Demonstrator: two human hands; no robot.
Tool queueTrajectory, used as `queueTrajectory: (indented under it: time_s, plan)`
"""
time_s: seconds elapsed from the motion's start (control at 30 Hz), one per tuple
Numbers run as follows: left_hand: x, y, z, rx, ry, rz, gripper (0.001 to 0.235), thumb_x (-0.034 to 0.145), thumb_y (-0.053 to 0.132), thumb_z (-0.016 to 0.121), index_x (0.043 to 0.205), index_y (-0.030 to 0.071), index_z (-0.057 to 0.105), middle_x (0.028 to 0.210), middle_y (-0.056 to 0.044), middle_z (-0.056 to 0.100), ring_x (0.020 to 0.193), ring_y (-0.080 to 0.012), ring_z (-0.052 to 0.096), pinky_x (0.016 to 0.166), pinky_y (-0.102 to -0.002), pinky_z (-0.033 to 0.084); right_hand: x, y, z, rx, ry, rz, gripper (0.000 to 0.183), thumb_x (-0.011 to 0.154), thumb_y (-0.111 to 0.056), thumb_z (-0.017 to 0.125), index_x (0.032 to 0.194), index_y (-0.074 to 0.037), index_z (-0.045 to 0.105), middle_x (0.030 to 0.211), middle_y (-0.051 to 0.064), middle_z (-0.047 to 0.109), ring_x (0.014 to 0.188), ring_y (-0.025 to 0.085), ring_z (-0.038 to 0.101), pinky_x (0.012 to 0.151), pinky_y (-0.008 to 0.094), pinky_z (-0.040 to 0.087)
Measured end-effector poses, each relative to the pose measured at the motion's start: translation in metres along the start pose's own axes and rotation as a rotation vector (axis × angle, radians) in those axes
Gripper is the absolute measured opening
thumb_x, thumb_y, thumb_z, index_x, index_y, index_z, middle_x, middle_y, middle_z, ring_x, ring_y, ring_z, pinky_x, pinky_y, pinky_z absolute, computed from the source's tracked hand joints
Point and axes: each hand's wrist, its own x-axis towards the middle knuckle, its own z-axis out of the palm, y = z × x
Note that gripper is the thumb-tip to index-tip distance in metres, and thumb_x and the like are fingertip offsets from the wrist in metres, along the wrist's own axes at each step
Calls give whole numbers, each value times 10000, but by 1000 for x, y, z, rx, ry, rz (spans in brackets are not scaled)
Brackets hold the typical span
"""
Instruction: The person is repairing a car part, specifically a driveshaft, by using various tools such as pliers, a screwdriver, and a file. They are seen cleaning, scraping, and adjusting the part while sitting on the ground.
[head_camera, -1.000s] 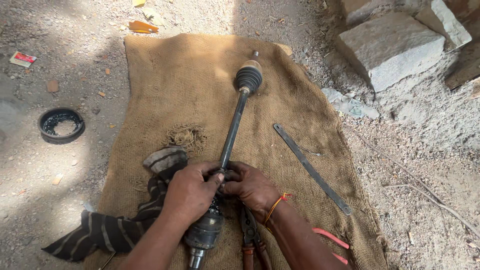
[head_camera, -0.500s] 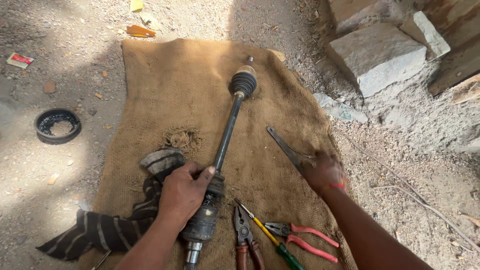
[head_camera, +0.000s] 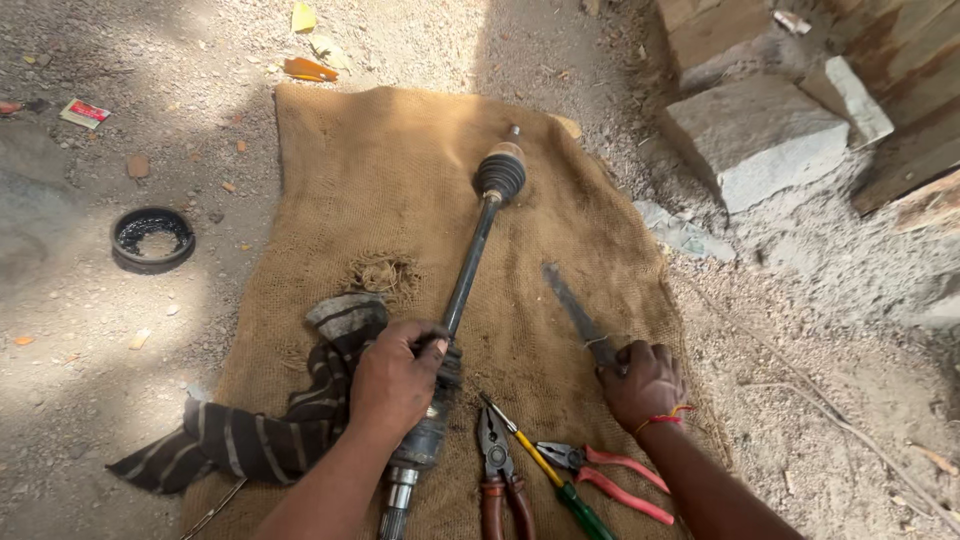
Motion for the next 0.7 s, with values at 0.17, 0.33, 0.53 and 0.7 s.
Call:
queueTrajectory:
  time_s: [0.17, 0.33, 0.53, 0.7]
  plan:
    - [-3, 12, -5, 154, -19, -3, 312, 900, 364, 723, 1132, 159, 767, 1121, -59, 712, 929, -254, 741, 843, -405, 558, -6, -27, -37, 3, -144, 39, 247, 958, -344, 629, 992, -108, 694, 979, 116, 732, 846, 270, 700, 835, 458, 561]
    - [-2, 26, -17, 138, -90, -233, 456, 894, 544, 742, 1130, 156, 781, 1005, -89, 798, 864, -227, 732, 801, -427, 566, -5, -53, -65, 435, -139, 309, 202, 1008, -244, 544, 1161, -116, 577, 871, 172, 739, 548, 224, 618, 482, 414, 491]
    - [2, 14, -12, -94, -20, -262, 384, 864, 355, 772, 1164, 117, 745, 1004, -72, 787, 798, -224, 739, 731, -435, 584, -40, -91, -66, 1190, -703, 456, 377, 1014, -207, 549, 1300, 34, 603, 742, 95, 631, 510, 165, 539, 459, 316, 457]
    - [2, 13, -9, -184, -40, -291, 369, 923, 273, 744, 1233, 78, 694, 1072, -116, 750, 910, -244, 723, 786, -417, 563, -57, -142, -76, 908, -655, 58, 549, 955, -96, 511, 1486, -234, 482, 783, 93, 690, 632, 185, 629, 592, 359, 570]
